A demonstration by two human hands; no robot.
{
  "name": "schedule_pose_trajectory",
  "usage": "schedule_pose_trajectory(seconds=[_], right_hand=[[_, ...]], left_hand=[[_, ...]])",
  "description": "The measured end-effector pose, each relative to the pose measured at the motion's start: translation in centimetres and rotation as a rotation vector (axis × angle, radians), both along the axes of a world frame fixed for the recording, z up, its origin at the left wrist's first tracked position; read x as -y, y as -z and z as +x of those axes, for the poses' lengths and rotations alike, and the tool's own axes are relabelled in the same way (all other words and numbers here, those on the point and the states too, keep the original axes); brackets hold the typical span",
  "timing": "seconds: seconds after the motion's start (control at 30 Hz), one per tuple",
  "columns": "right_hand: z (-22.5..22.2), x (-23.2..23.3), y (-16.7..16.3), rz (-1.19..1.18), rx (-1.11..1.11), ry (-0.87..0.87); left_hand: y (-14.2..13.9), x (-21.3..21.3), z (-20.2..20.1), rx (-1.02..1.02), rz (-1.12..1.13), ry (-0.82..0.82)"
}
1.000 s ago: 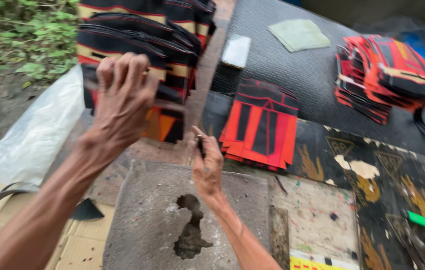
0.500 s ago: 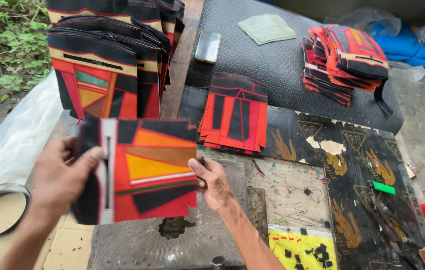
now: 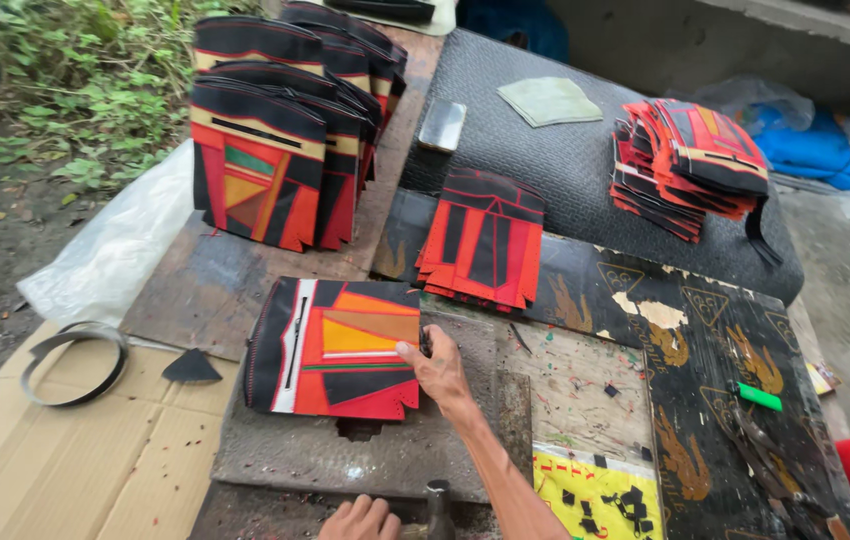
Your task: The person hammers a small fastener along the edge of a colorful patchwork bag, holding a punch with one hand and striking it with a hammer. They then place the finished bag on a stack, pick up another bag, and repeat the hammering on its edge.
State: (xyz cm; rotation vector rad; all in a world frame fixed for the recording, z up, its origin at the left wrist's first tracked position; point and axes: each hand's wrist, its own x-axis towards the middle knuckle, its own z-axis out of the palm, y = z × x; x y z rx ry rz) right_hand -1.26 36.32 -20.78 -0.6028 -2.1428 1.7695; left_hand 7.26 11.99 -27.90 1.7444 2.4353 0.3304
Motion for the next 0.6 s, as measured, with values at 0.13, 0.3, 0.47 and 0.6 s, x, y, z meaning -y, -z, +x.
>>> schedule_pose_trajectory(seconds=[0.13,0.3,0.47,0.6], right_hand=[[-0.3,-0.2,-0.6,0.048,0.036,-0.009],[-0.3,0.0,-2.0,-0.057,0.044,-0.060],[1.6,0.9,-3.1,-0.396,-0.052,-0.121],[4.8,2.0,-2.7,-0.418,-0.064,-0.184]], left_hand=[[-4.4,1.9,-1.5,0.322,0.089,-0.107],[-13.2,6.3,-5.5,0.556,0.225,-0.852],[-17.2,9.1,-11.7,0.581,0.381,-1.168],[-15.4,10.6,-13.3,0.759,0.612,-1.215]])
